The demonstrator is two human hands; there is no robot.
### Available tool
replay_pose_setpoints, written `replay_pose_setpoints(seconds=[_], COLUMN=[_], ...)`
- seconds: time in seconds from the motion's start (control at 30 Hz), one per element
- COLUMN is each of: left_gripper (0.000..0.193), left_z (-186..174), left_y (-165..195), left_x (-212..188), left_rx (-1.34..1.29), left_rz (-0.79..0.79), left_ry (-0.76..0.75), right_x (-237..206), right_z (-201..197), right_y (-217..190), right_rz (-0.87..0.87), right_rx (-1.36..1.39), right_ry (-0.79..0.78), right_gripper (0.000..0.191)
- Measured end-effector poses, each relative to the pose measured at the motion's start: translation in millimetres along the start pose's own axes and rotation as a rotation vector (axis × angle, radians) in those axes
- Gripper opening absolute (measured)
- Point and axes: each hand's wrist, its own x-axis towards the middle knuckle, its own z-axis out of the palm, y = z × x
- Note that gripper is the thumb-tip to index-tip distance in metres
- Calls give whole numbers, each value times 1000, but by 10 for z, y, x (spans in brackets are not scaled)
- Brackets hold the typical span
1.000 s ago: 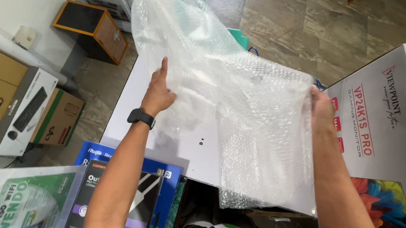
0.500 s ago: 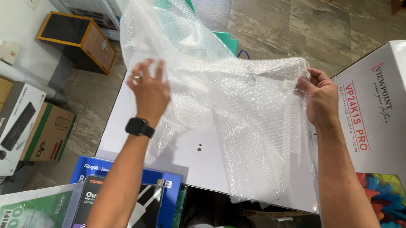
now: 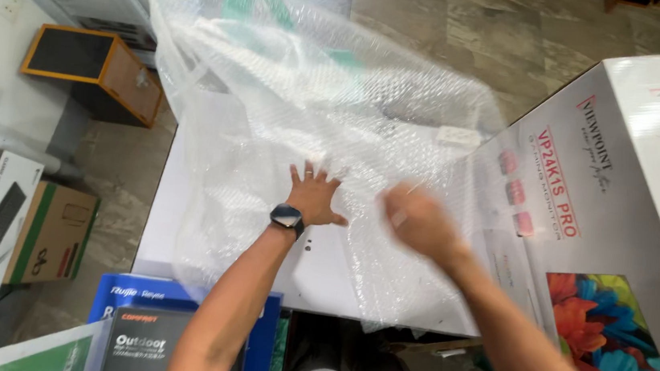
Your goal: The person takes a router box from a retail shelf, then wraps a large monitor box in bubble wrap on a work desk, folding the wrap around the box and tucking the edges. They move chairs and other product boxes aside while working and finally set the router box on the desk next to a laptop.
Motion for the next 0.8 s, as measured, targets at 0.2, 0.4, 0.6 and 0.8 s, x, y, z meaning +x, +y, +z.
replay_pose_setpoints(seconds=[0.2, 0.4, 0.6, 0.8], left_gripper=[89, 38, 34, 39], left_z=[380, 617, 122, 238], left_y=[90, -168, -401, -334], left_x=[287, 375, 173, 165], left_rx=[255, 116, 273, 495], left_rz=[49, 89, -141, -123], left_ry=[419, 260, 112, 192], right_x=[-463, -801, -531, -317], right_z=[692, 832, 117, -822], right_y=[-286, 203, 1230, 1126], right_rz=[489, 638, 1000, 990], right_rx=[-333, -175, 479, 878], right_ry=[-805, -400, -6, 77], right_gripper=[96, 94, 90, 86])
